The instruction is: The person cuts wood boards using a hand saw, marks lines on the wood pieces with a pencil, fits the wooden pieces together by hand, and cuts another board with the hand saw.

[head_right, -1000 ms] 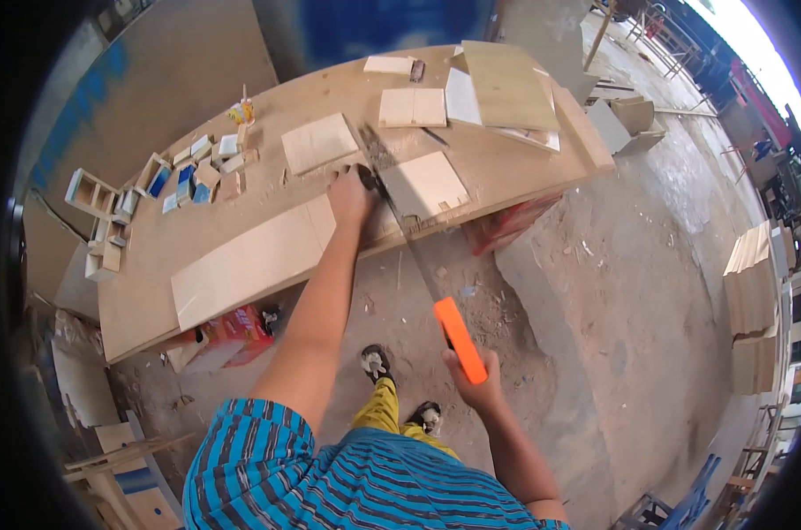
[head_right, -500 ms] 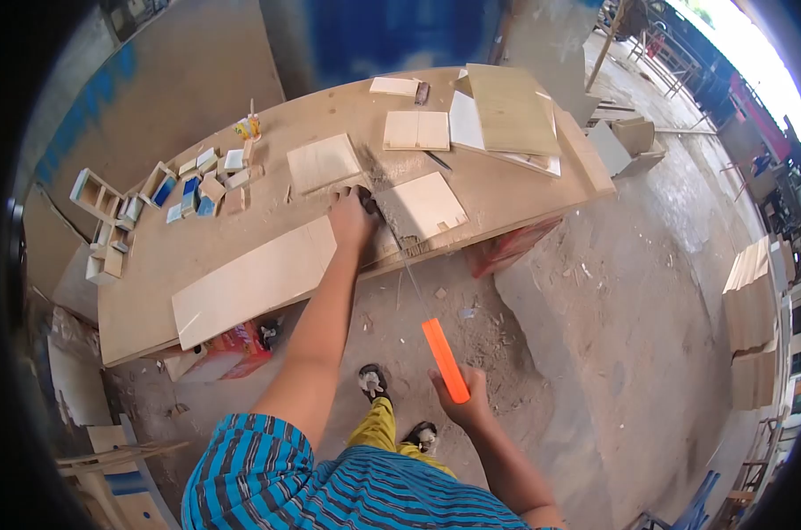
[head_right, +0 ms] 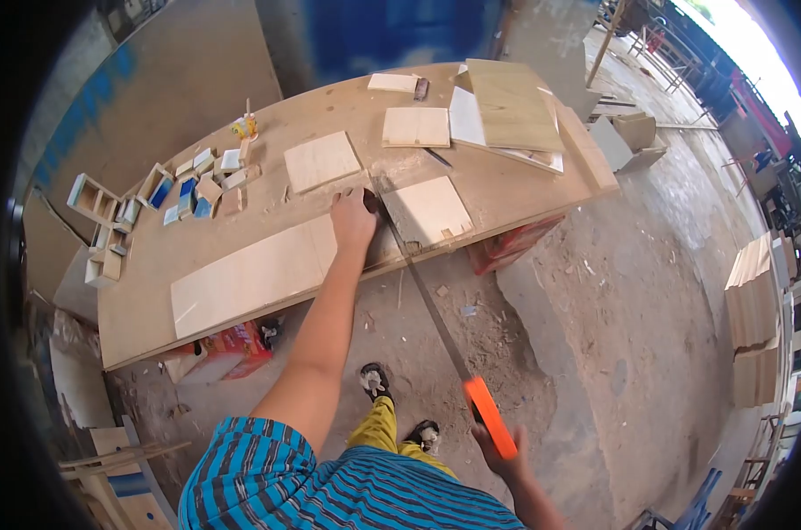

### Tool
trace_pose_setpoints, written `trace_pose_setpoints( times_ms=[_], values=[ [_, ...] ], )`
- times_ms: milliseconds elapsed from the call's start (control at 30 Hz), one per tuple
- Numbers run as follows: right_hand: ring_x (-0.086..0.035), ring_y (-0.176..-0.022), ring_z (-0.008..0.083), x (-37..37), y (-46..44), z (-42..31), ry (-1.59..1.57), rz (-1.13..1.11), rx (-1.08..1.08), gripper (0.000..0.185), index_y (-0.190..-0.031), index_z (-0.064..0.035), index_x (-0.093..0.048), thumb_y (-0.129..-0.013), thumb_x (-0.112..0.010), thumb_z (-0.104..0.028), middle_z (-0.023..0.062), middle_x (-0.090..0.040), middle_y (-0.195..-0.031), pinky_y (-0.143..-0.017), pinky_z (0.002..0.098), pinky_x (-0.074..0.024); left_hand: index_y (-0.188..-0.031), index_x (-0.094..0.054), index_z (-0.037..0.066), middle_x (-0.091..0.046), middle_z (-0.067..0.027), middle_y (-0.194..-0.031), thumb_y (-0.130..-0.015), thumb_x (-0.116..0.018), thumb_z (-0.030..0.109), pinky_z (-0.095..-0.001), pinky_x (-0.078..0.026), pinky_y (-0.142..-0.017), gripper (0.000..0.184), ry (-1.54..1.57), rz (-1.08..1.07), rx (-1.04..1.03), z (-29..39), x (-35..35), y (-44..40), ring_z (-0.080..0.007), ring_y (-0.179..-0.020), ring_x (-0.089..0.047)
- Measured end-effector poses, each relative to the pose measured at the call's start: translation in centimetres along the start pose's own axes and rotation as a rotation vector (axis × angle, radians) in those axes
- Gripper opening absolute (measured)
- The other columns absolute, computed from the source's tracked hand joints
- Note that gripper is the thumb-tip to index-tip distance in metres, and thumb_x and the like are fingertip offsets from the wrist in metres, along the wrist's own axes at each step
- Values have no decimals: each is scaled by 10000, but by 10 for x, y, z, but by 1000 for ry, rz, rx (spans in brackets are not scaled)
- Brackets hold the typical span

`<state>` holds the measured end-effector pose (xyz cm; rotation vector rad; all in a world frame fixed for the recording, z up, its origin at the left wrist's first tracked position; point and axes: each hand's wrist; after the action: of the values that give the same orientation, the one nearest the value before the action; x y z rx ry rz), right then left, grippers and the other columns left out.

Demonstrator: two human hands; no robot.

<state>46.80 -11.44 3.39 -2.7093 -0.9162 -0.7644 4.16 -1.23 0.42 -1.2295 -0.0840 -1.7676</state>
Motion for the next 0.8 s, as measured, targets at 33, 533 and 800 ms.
trace_pose_setpoints(
  times_ms=[33, 533, 800],
  values=[
    [-419, -423, 220, -9, -23, -3, -10, -17, 10, 308, -648, -23, -510, -811, -697, -206, 118, -444, -524, -433, 356, -327, -845, -648, 53, -642, -148, -900, -695, -650, 104, -401, -462, -820, 158, -17, -16, -31, 1, 2, 1, -339, -907, -559],
    [-388, -448, 274, 18, 36, -21, 60, -121, -70, 289, -661, -47, -520, -817, -696, -216, 103, -423, -537, -442, 357, -326, -834, -630, 33, -618, -154, -926, -678, -640, 100, -449, -450, -820, 170, 57, -9, 6, 2, -5, 3, -341, -954, -547],
    [-364, -475, 101, -72, -124, -45, -132, -40, 56, 303, -622, -13, -486, -826, -669, -142, 68, -402, -513, -439, 313, -315, -858, -638, 49, -626, -146, -923, -705, -601, 108, -445, -441, -815, 168, 64, 0, 23, 1, 0, 2, -346, -926, -543]
  ],
)
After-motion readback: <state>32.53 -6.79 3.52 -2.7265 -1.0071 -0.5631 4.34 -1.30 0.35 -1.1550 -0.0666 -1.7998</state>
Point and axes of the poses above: each hand's wrist, its own y-axis away from the middle knuckle, its own x-axis out of the back of the hand, z = x × y
